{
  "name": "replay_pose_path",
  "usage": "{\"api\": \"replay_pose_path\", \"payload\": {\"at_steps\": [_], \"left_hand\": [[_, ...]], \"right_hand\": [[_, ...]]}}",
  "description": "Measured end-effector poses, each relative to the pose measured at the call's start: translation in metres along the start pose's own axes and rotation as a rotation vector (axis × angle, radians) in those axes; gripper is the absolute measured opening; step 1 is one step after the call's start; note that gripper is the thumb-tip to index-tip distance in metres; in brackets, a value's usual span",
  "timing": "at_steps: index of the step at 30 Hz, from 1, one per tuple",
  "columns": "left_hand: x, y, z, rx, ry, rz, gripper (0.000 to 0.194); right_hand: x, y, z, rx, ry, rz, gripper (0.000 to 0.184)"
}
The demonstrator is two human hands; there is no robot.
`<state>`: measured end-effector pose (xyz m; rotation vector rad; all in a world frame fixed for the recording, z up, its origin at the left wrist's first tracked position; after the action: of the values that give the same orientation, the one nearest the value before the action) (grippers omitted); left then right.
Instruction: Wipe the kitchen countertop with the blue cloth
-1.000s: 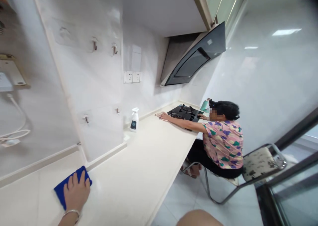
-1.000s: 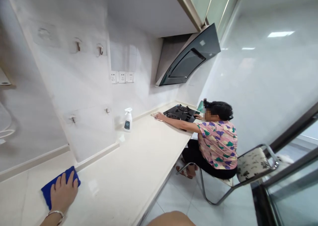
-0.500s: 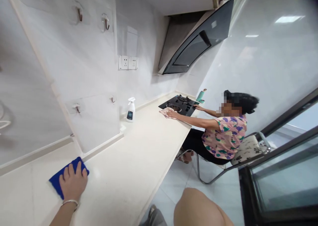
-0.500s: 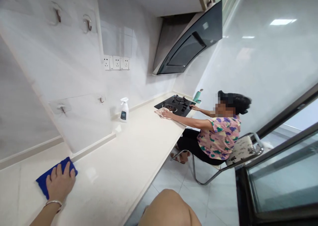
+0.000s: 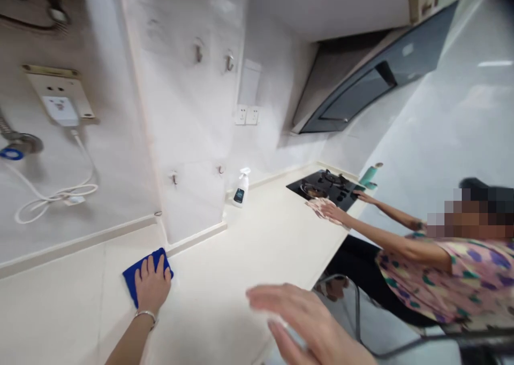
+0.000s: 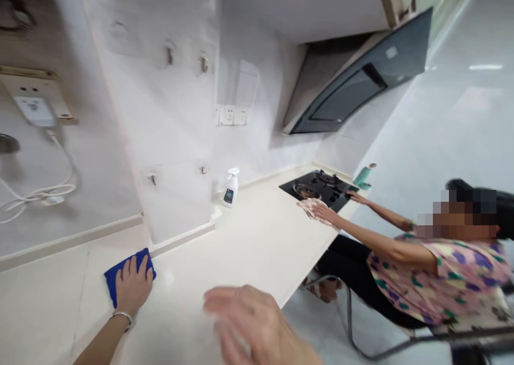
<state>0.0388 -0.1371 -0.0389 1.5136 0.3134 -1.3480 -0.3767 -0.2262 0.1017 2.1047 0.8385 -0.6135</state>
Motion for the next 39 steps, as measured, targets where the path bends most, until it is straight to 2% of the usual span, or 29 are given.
{"api": "replay_pose_path", "payload": {"at_steps": [2, 4, 7, 9, 12, 14, 18, 26, 33, 39], "left_hand": [[0.003, -0.001, -0.002, -0.015, 0.007, -0.004, 0.052], [0.005, -0.001, -0.004, -0.028, 0.016, 0.001, 0.052], [0.006, -0.001, -0.004, -0.026, 0.046, 0.022, 0.050], [0.006, -0.002, -0.004, -0.024, 0.072, 0.036, 0.049], [0.005, -0.003, -0.004, -0.014, 0.095, 0.056, 0.049], [0.003, -0.003, -0.004, -0.001, 0.097, 0.065, 0.050], [0.003, -0.002, -0.005, -0.013, 0.081, 0.062, 0.050], [0.012, -0.001, -0.011, -0.013, 0.075, 0.039, 0.049], [0.004, -0.018, -0.017, 0.031, 0.065, 0.078, 0.050], [0.006, -0.022, -0.020, 0.037, 0.036, 0.109, 0.051]], "right_hand": [[0.008, 0.037, 0.038, -0.105, -0.103, -0.053, 0.041], [0.026, 0.052, 0.086, -0.184, -0.294, 0.007, 0.042], [0.065, 0.029, 0.169, -0.094, -0.575, 0.163, 0.046], [0.093, 0.000, 0.215, -0.035, -0.703, 0.176, 0.052], [0.120, -0.030, 0.253, -0.013, -0.761, 0.154, 0.057], [0.124, -0.035, 0.259, 0.010, -0.765, 0.148, 0.057], [0.119, -0.028, 0.255, 0.055, -0.744, 0.147, 0.055], [0.119, -0.026, 0.251, 0.009, -0.733, 0.212, 0.051], [0.125, -0.028, 0.268, -0.051, -0.756, 0.275, 0.052], [0.121, -0.028, 0.280, -0.090, -0.734, 0.236, 0.054]]}}
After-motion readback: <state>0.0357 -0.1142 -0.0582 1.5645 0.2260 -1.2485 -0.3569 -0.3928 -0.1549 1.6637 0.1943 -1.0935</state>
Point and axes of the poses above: each hand's wrist, its own y-axis towards the middle knuckle, its own x-axis out of the palm, z = x × y, the point moved 3 cm from there along y, towards the middle knuckle, and after that the axes turned 13 degrees about -x, right-handed, at the moved point
